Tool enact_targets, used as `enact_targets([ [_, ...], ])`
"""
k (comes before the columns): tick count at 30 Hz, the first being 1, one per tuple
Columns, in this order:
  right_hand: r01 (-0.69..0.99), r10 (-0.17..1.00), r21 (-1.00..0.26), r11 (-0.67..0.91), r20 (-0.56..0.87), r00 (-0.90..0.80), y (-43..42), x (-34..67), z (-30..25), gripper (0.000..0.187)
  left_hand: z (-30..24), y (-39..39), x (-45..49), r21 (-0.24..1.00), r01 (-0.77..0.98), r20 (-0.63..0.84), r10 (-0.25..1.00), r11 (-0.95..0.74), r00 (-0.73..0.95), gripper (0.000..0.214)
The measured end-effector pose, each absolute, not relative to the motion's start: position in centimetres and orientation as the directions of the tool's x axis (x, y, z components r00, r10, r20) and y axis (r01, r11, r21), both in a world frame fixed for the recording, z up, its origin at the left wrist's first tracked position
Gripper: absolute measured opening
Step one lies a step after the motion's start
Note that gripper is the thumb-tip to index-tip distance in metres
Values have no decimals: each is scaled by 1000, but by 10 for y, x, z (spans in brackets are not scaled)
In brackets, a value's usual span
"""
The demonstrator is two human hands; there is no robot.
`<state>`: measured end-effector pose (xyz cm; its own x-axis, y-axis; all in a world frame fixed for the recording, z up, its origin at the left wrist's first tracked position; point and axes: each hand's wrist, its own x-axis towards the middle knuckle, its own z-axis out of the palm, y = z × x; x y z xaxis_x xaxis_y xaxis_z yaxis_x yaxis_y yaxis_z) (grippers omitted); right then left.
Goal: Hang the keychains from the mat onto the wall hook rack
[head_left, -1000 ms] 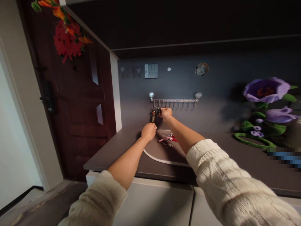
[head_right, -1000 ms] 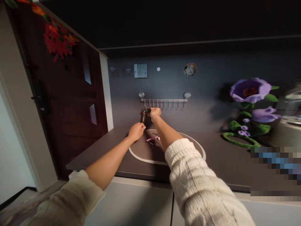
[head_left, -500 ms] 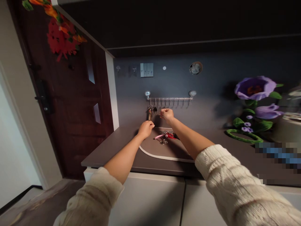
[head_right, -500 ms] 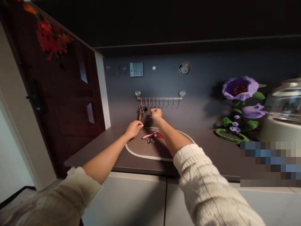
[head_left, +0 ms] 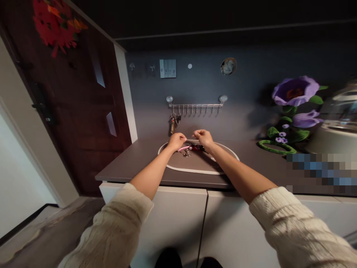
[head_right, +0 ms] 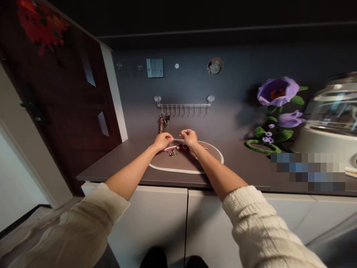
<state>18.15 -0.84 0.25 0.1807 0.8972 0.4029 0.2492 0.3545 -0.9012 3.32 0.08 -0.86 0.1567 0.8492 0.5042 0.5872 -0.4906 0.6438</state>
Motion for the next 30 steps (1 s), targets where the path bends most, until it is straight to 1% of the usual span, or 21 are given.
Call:
enact_targets([
  [4,449,878,-822,351,456,148,-13,194,-9,12,-5,2,43,594,669,458,872,-446,174,14],
  [8,665,870,-679,313,485,86,-16,203,-12,13,-3,2,51,476,766,441,871,-433,218,15],
  [13,827,879,-500,257,477,15,-16,203,-11,16,-6,0,54,326,826,434,849,-460,302,23],
  [15,856,880,-459,237,475,11,-15,201,-10,18,-7,-1,54,292,836,430,845,-465,319,24],
  [20,879,887,-427,213,462,10,-11,196,-11,19,-9,-2,54,253,850,417,845,-463,336,22],
  [30,880,889,-427,208,458,12,-7,194,-11,18,-9,-1,56,245,860,386,859,-448,337,18],
])
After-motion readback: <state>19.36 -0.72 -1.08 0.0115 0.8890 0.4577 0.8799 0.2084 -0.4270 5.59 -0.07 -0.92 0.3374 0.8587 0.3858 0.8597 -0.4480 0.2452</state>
